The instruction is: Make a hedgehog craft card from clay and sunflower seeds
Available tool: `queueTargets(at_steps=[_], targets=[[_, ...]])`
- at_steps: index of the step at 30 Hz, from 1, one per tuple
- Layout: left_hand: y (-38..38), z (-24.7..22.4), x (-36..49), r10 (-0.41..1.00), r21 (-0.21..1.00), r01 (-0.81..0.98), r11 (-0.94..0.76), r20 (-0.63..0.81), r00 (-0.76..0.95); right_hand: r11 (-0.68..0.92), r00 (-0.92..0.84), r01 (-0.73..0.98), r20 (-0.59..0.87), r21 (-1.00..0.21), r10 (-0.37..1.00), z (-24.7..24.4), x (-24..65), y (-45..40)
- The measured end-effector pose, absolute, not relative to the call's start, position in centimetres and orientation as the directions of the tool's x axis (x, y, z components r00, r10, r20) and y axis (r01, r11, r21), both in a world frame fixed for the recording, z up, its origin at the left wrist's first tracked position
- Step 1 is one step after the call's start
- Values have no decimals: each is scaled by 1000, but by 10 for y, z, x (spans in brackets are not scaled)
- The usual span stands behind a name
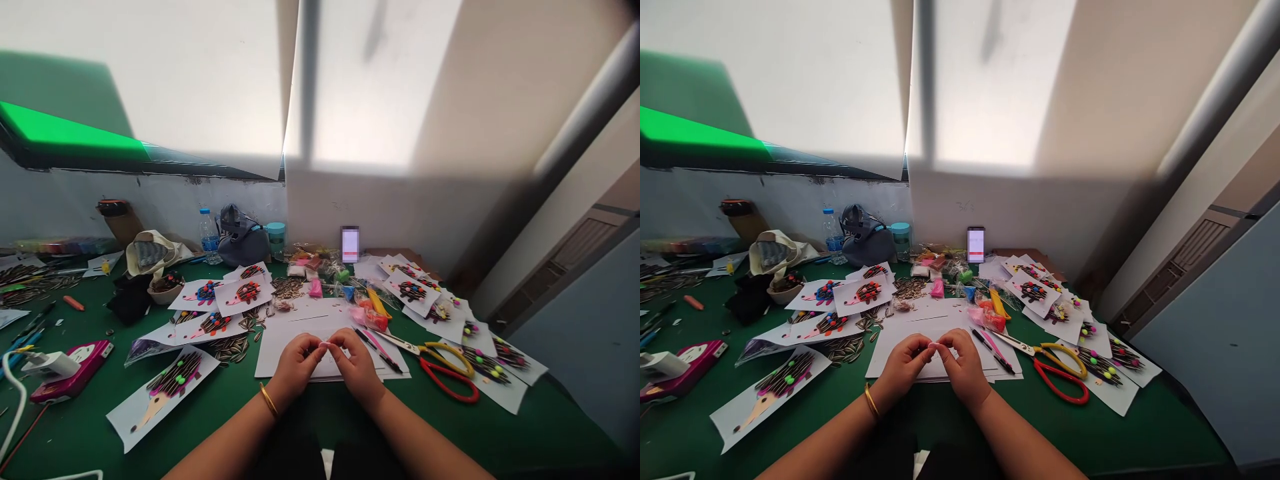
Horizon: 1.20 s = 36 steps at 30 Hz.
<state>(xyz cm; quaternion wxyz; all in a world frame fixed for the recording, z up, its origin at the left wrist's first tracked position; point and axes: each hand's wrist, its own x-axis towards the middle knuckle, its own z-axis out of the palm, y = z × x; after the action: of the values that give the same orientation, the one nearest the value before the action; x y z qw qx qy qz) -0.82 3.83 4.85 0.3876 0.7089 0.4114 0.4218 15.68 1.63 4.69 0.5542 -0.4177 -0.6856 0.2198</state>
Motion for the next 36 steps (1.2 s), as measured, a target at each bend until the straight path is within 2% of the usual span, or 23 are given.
queueTargets(at_steps=[8,17,24,32,36], targets=[[40,45,-11,892,855,318,-409,302,336,511,-73,341,519,-789,851,44,156,16],[40,47,-8,896,841,351,-411,303,324,541,-60,300,550,-786,833,41,158,19],[39,40,-9,871,771,430,-470,326,368,522,-75,342,531,-782,844,41,156,19],[36,51,-8,893,820,378,-430,324,312,504,-45,337,520,-796,853,41,158,19],[33,55,-10,875,814,360,-456,335,350,485,-48,358,503,-798,863,43,156,18]])
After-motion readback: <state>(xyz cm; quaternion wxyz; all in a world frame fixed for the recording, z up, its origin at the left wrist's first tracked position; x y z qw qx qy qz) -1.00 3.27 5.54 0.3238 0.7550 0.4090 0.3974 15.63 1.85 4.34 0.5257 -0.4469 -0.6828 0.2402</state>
